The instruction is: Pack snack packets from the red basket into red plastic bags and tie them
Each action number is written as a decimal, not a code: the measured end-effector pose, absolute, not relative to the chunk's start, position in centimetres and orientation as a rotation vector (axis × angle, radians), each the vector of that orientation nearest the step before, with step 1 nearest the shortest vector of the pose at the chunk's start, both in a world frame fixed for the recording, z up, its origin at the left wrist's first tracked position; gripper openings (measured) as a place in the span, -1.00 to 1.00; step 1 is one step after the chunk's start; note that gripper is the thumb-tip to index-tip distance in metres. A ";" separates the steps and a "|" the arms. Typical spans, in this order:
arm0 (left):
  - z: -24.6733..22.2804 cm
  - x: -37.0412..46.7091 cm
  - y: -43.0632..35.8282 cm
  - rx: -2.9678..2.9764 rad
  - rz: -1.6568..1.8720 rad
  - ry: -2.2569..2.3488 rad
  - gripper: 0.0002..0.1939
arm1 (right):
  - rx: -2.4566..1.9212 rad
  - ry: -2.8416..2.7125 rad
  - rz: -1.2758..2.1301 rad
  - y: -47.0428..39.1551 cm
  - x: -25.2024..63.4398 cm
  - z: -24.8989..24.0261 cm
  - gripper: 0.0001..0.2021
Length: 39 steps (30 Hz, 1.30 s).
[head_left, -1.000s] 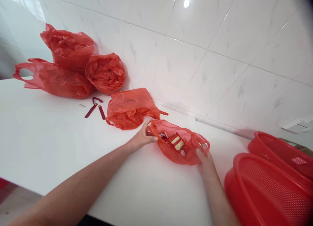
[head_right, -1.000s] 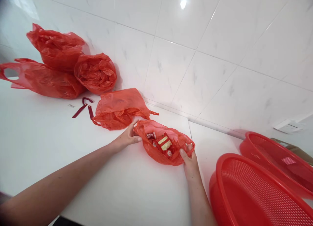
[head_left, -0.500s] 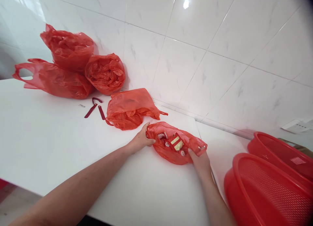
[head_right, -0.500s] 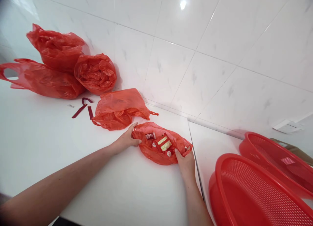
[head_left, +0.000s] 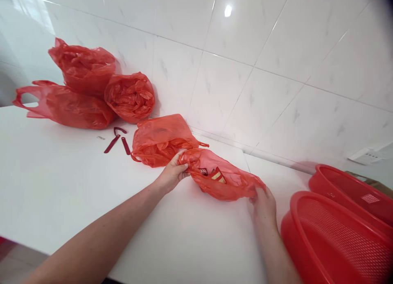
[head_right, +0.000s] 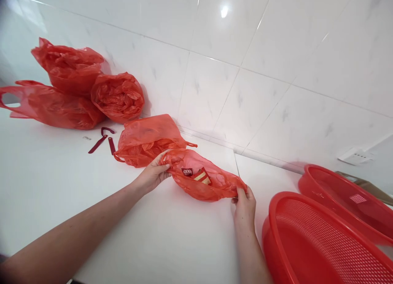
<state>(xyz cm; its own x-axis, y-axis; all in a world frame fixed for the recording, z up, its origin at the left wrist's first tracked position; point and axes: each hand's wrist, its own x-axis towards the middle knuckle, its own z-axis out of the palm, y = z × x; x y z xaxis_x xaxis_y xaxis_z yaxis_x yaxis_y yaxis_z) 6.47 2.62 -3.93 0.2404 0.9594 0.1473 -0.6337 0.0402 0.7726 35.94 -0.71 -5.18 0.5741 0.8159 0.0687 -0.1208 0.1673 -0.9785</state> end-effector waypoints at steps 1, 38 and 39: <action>-4.0 6.3 2.7 0.876 1.312 0.517 -0.48 | -1.216 -0.708 0.734 -0.9 36.0 -5.0 -0.81; 2.5 5.8 1.9 1.443 1.309 0.790 -0.11 | -0.788 -0.962 1.121 -1.7 37.2 -3.4 -0.27; 1.8 5.2 1.5 1.471 1.273 0.797 -0.03 | -0.776 -1.062 1.165 -2.2 36.7 -3.0 -0.21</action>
